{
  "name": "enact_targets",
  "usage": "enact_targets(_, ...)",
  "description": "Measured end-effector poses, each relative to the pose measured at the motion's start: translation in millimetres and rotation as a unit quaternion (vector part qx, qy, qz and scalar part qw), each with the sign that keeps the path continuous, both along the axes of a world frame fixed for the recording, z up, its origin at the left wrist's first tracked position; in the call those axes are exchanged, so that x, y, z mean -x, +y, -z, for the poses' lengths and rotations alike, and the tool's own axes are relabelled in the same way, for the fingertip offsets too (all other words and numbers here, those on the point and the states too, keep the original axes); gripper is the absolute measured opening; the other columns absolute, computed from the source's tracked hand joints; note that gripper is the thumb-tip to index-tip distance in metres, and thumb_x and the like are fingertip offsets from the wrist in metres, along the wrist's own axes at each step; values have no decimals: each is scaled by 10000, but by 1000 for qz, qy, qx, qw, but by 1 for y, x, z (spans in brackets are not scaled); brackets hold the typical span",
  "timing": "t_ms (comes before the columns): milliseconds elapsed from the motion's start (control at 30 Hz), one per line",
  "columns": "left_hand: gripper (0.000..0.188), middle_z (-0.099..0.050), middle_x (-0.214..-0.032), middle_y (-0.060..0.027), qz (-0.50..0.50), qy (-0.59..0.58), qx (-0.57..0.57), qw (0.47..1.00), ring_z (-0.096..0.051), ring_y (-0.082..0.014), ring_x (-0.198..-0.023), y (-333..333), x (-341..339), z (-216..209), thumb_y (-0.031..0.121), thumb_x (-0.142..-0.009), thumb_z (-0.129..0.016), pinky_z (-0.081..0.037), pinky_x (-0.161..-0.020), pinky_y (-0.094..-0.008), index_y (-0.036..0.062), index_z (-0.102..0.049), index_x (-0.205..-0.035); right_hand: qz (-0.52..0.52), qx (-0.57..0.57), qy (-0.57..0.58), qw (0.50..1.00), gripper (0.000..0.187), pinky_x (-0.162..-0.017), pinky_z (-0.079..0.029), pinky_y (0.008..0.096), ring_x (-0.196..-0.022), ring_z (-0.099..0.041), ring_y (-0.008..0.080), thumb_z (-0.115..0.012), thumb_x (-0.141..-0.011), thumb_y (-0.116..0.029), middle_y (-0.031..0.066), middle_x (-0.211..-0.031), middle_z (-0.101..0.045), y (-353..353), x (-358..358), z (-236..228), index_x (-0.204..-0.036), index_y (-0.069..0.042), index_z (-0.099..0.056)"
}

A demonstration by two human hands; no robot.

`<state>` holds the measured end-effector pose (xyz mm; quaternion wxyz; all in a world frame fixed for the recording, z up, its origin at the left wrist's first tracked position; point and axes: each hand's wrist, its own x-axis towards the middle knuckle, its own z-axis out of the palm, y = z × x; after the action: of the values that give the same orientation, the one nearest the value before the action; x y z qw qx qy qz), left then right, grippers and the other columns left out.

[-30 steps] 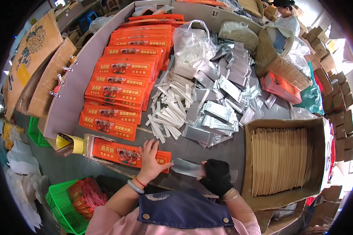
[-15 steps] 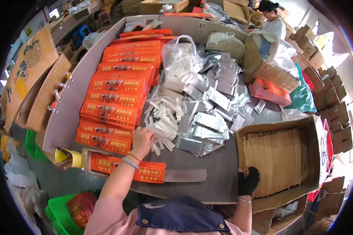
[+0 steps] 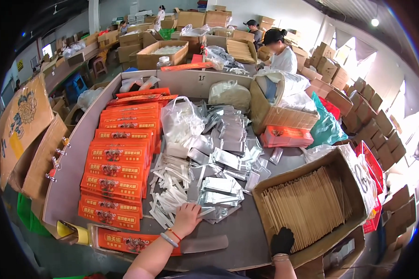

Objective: Packaging bundles of wooden sticks into silver pouches and placing them into red display boxes.

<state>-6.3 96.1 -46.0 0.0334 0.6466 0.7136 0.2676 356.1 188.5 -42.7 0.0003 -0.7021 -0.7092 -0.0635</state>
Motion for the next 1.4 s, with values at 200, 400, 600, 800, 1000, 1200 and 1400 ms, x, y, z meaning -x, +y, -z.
enact_targets(200,398,-605,-1053,-54,-5,-18,57,998,-556,-291,-1052,1,-3,-4,282,-692,-826,-412,-897,-448,150,-640,-1018,24,47,46,998,164,-800,-502,488,-912,-602,382,-657,-798,-122,174,-910,-596,-4,15,-33,-901,-27,-573)
enact_targets(400,349,-622,-890,-25,24,-113,67,991,-575,-258,-970,-1,-1,9,269,-648,-848,-417,-880,-413,137,-674,-921,-117,-190,163,961,131,-774,-496,474,-908,-604,398,-610,-849,-85,203,-926,-613,0,-11,3,-959,-15,-622)
enact_targets(600,313,-630,-939,-26,13,-261,232,937,-567,-251,-963,-63,-25,-42,246,-626,-856,-428,-878,-426,99,-699,-853,-271,118,260,919,201,-730,-488,424,-848,-613,343,-622,-886,-112,160,-882,-615,-17,56,-72,-1070,-77,-694)
enact_targets(800,553,-589,-1110,-89,-46,-136,78,987,-521,-308,-1051,-112,-9,-40,260,-586,-883,-420,-939,-428,64,-694,-1067,-429,228,231,843,284,-713,-509,433,-787,-617,342,-636,-869,-174,140,-789,-599,-20,84,-48,-1145,-145,-694)
enact_targets(1000,697,-580,-1159,-72,14,-74,96,993,-497,-302,-1116,-116,-26,-26,293,-560,-885,-403,-977,-432,61,-648,-1173,-550,221,347,727,277,-746,-506,445,-849,-631,350,-680,-800,-136,129,-869,-657,-49,131,9,-1075,-111,-693)
enact_targets(1200,723,-570,-1155,-78,-4,-28,119,993,-497,-294,-1113,-111,-23,-32,267,-574,-867,-398,-967,-434,51,-611,-1215,-401,184,240,865,229,-801,-503,429,-928,-625,335,-723,-754,-85,157,-954,-644,-34,111,-2,-972,-49,-663)
enact_targets(1400,642,-562,-1183,-73,27,-28,92,995,-513,-297,-1104,-95,-18,-13,207,-629,-816,-415,-936,-442,94,-617,-1229,-311,397,604,617,468,-845,-502,377,-1007,-599,293,-804,-743,-114,139,-1075,-583,-95,181,3,-1130,-46,-550)
